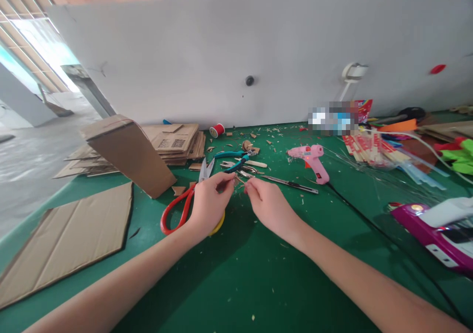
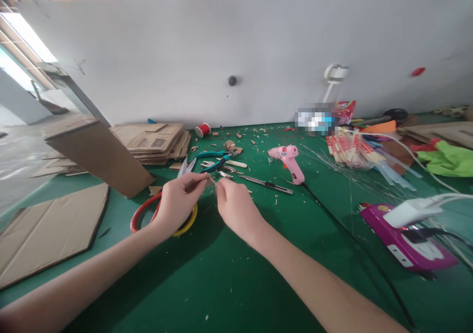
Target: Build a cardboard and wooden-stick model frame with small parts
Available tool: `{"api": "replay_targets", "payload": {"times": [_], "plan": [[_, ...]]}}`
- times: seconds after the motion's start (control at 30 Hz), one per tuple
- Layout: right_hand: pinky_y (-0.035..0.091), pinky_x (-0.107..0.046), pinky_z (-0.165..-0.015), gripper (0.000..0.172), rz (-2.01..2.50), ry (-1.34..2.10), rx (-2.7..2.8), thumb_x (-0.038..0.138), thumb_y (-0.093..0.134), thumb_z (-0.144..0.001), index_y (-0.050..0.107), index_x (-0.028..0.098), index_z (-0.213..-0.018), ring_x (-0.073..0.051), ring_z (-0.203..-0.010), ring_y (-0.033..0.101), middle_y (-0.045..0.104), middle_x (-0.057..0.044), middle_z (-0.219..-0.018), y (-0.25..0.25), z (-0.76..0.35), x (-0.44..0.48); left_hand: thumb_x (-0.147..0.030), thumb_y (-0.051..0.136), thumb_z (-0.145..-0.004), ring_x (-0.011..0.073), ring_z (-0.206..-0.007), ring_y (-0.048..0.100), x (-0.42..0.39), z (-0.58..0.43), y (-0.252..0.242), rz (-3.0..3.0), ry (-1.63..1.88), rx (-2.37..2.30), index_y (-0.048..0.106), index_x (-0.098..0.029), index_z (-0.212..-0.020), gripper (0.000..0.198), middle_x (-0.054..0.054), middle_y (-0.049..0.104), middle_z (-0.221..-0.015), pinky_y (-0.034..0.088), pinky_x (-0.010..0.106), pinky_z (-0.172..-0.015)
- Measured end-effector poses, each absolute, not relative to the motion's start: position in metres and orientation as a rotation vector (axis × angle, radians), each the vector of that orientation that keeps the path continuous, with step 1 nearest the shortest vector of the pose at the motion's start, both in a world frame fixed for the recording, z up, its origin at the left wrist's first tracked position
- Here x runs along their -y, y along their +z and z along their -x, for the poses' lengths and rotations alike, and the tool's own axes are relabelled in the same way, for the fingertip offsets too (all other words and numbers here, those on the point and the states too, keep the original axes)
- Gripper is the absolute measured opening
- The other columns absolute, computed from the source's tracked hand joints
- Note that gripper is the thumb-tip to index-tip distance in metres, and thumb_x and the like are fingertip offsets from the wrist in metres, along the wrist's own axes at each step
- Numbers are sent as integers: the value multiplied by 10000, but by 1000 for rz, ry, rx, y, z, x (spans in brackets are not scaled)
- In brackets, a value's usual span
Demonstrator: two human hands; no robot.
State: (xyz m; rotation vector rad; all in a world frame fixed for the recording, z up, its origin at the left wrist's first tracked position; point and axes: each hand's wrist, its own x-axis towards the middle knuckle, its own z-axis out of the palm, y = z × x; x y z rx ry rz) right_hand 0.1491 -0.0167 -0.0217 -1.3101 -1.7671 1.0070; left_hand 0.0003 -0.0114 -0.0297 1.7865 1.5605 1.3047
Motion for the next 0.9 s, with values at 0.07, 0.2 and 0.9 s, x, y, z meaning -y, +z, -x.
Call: {"api": "replay_targets", "payload": {"times": [0.07,0.2,0.9], "plan": [[167,-284,-484,158,1341,514,2077,129,395,-861,519,170,-772,-103,-482,373,470,-3,-596,-24,-152,19,-289,589,-793,197,-809,685,10,0,-31,-1743,1321,-1533,708,-187,-910,195,40,740,-885,529,307,-742],[159,-302,-492,261,1367,-24,2367,6,342,-804,569,119,-864,-129,-522,446,566,-73,-681,-24,-152,22,-274,596,-779,203,-821,688,8,0,-35,-1682,1334,-1488,707,-175,-891,186,50,737,-886,534,318,-759],[156,-304,-503,191,1375,176,2286,74,364,-812,536,157,-805,-115,-477,353,500,-30,-623,-22,-152,22,-278,582,-808,196,-836,677,10,-2,-37,-1690,1368,-1430,697,-173,-924,194,54,730,-932,526,315,-778]]}}
